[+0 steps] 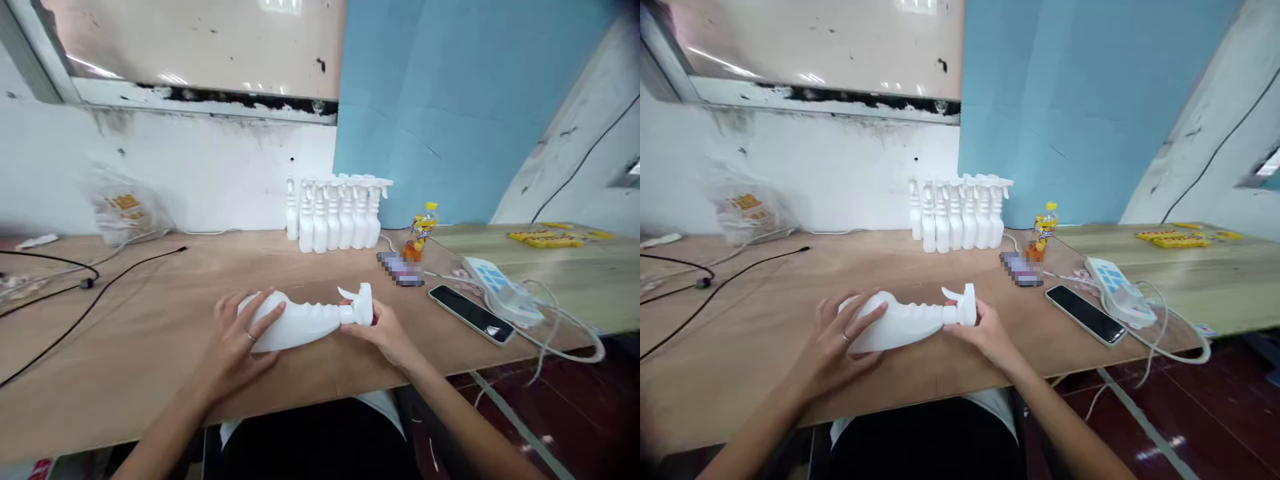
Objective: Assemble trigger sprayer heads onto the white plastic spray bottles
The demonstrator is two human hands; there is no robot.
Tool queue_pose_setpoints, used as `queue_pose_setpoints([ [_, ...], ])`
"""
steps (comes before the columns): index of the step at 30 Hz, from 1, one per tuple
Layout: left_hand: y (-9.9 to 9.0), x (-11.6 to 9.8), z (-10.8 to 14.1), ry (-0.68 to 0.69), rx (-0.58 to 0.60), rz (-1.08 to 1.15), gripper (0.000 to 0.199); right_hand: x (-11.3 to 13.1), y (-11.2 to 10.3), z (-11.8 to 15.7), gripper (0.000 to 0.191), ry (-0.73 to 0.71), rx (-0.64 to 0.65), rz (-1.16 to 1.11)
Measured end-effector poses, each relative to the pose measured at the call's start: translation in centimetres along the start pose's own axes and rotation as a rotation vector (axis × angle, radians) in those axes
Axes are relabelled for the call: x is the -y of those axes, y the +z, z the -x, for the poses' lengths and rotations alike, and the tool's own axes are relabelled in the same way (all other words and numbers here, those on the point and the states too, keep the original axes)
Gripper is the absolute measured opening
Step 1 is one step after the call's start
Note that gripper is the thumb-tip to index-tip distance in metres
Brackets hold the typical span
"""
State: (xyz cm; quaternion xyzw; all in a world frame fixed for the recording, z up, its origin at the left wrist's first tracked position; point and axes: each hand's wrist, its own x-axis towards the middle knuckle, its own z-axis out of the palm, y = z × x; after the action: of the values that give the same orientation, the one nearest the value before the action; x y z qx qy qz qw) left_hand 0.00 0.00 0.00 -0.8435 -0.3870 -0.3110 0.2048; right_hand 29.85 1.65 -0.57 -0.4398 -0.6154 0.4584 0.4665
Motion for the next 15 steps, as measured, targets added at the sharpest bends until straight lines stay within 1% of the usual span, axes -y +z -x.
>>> queue_pose_setpoints([
  [4, 0.0, 0.3, 0.2, 0.022, 0.015, 0.048, 0.068, -0.4, -0.1, 0.3, 0.052, -0.051, -0.046, 0.132],
  [7, -0.2, 0.2, 0.2, 0.033, 0.025, 0.089, 0.071, -0.9, -0.2, 0.5, 0.049, -0.074, -0.083, 0.175],
  [12, -0.4, -0.1, 0.4, 0.056, 0.007, 0.098, 0.070, -1.3, 0.2, 0.5, 0.040, -0.069, -0.093, 0.114],
  [15, -0.3, 0.0, 0.5, 0.046, 0.001, 0.078, 0.068, -1.0, 0.4, 0.1, 0.041, -0.032, -0.090, 0.072],
])
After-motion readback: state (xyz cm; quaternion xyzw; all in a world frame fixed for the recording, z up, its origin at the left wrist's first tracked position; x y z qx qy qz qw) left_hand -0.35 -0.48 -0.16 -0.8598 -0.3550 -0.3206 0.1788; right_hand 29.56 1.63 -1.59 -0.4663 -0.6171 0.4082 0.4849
